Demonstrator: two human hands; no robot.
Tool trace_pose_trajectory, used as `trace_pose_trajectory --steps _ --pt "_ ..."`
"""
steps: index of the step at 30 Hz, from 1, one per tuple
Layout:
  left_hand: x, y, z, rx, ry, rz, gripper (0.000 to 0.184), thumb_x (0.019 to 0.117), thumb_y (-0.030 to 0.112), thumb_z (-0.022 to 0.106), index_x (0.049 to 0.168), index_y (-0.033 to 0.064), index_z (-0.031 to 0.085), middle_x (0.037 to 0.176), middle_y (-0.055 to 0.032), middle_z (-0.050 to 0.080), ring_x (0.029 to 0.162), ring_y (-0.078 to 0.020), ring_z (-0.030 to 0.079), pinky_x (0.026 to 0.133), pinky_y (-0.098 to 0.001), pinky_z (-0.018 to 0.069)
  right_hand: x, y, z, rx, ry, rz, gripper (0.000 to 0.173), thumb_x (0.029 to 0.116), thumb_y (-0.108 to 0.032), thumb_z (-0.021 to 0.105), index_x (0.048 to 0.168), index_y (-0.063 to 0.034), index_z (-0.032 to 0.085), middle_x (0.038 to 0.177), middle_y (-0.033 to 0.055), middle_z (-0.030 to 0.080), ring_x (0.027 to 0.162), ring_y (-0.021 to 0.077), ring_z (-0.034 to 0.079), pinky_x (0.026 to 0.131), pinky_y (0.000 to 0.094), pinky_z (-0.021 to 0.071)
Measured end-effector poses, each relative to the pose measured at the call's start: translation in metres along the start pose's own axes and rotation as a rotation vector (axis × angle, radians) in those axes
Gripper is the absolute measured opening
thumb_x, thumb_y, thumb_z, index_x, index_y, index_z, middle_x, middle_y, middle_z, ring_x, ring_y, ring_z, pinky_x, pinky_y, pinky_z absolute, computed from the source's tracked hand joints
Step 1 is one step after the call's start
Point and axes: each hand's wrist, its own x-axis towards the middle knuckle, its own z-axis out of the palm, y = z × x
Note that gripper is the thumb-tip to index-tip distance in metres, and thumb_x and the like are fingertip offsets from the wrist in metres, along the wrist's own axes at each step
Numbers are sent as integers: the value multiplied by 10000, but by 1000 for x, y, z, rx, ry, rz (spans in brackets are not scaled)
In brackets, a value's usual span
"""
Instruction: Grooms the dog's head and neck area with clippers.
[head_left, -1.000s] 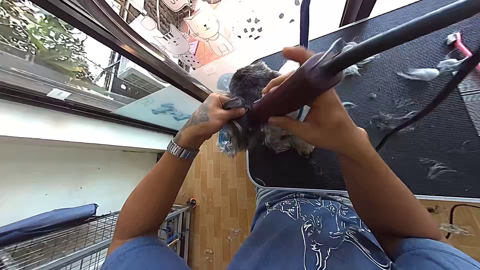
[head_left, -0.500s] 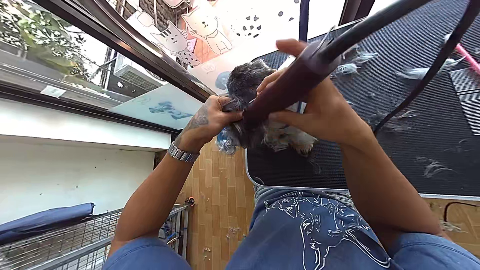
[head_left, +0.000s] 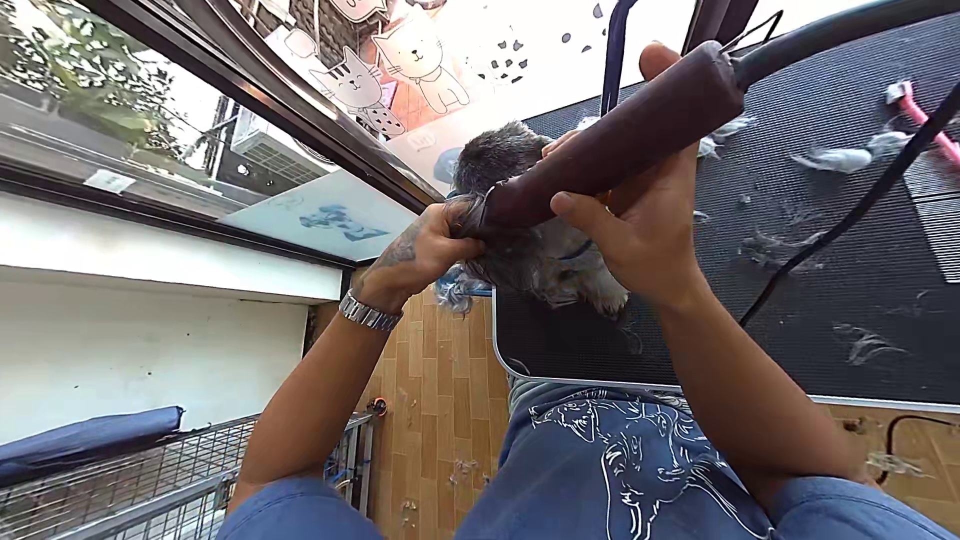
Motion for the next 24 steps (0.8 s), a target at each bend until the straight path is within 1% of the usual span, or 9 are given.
trace_pose_trajectory --steps 2,4,9,12,15,18,20,22,24 --pt "0 -1 -2 -43 -17 -7 288 886 -89 605 1144 21 672 1064 -55 722 976 -106 694 888 -302 595 -1 0 -2 14 -10 -5 877 873 -19 761 1506 64 159 1230 173 601 1120 264 675 908 417 633" --pt "1 0 -3 -46 -29 -10 282 892 -91 597 1144 16 667 1046 -56 729 962 -102 700 879 -296 597 -3 2 -3 13 -8 -17 873 873 -19 759 1503 56 160 1210 174 613 1105 270 680 894 427 637" --pt "1 4 -1 -2 -76 25 249 894 -95 578 1086 26 680 962 -16 731 880 -54 694 820 -246 594 -4 -1 -2 -75 -86 82 874 888 -64 761 1518 70 171 1232 164 623 1097 220 694 859 351 648" --pt "-2 4 2 20 -95 54 220 895 -94 589 1039 34 695 907 3 734 836 -35 691 783 -224 593 -1 -4 -7 2 -124 159 859 889 -24 739 1525 49 167 1234 153 606 1089 226 693 854 361 651" --pt "-4 7 1 67 -94 58 191 908 -87 598 1039 26 679 912 -1 727 842 -30 689 794 -215 588 2 -5 -10 12 -51 79 801 894 -24 730 1486 57 197 1212 150 619 1088 235 691 864 379 644" --pt "-6 10 1 78 -92 58 196 912 -79 604 1058 23 684 930 -11 733 857 -39 696 806 -222 592 0 -8 -7 -35 -40 56 838 888 -46 752 1492 63 182 1215 156 621 1094 240 691 861 379 646" --pt "-5 11 1 74 -97 64 191 903 -81 600 1040 22 687 906 -14 730 833 -42 692 781 -224 590 -2 -8 -4 -33 -64 87 845 885 -36 748 1501 59 179 1214 154 613 1069 229 697 829 362 654" --pt "-5 10 1 75 -107 80 176 908 -71 605 1029 23 693 900 -6 726 831 -37 686 780 -222 589 -4 -7 -5 19 -109 142 854 888 -29 733 1518 49 161 1215 151 605 1069 226 695 837 360 652" --pt "-7 7 3 101 -109 101 146 900 -59 614 977 35 696 859 13 717 798 -16 676 750 -202 578 -5 -6 -8 58 -129 174 845 889 -30 726 1521 46 172 1215 148 611 1072 226 693 858 363 644"
